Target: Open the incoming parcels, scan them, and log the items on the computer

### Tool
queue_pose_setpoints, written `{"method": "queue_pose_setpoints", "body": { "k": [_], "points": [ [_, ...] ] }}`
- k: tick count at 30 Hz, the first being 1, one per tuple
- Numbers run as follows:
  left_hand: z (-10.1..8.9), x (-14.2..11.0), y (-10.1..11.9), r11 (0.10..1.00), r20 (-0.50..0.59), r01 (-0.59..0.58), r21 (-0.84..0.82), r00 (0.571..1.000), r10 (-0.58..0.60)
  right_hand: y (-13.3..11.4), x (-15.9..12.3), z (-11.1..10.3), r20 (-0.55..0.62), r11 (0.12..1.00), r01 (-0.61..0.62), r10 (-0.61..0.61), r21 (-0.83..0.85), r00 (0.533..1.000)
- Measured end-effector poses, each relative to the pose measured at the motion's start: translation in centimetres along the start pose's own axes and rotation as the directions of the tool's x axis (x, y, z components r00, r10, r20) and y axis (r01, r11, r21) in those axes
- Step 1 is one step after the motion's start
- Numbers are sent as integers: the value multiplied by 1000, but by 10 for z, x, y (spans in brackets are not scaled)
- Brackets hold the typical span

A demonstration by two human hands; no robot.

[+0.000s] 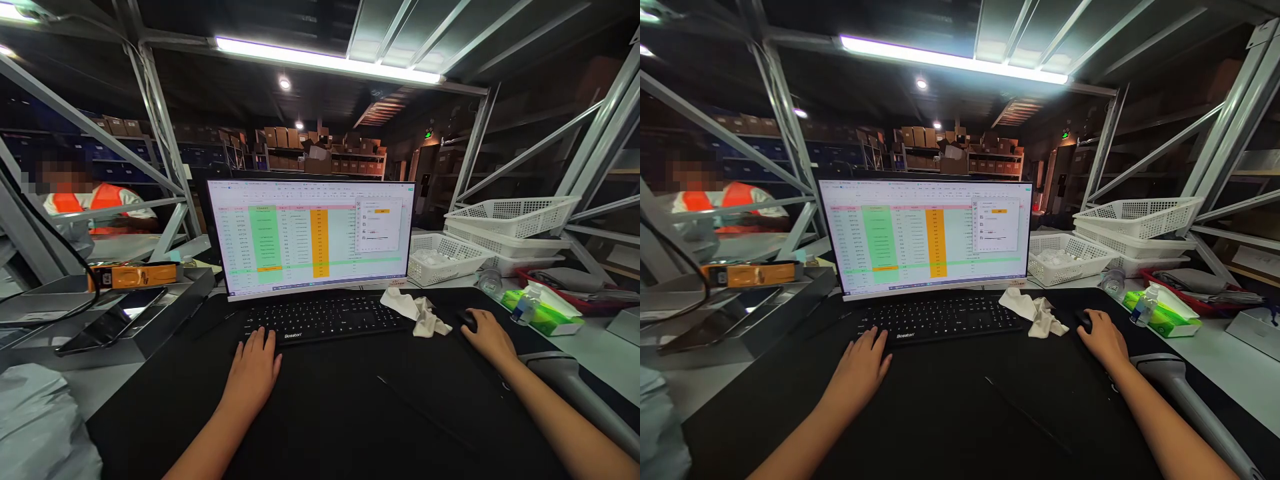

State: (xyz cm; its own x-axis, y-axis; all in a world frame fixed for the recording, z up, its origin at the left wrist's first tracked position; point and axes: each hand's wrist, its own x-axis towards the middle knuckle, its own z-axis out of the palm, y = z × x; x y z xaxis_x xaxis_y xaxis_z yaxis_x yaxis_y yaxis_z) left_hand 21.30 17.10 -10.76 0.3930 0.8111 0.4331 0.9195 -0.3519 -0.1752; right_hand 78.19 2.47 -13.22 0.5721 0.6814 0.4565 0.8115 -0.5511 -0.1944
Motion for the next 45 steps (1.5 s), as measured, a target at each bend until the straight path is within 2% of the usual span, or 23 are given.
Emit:
{"method": "queue_pose_setpoints", "body": {
  "k": [7,22,45],
  "points": [
    [-4,0,1,1000,38,4,30,999,-5,1,0,3,2,1000,-10,10,0,1000],
    [-3,0,1,999,37,-2,46,999,1,1,-1,-1,31,1000,-12,13,-22,999],
    [-7,0,3,1000,50,8,30,999,-9,-2,0,-2,-21,1000,-15,16,9,1000]
  ]
}}
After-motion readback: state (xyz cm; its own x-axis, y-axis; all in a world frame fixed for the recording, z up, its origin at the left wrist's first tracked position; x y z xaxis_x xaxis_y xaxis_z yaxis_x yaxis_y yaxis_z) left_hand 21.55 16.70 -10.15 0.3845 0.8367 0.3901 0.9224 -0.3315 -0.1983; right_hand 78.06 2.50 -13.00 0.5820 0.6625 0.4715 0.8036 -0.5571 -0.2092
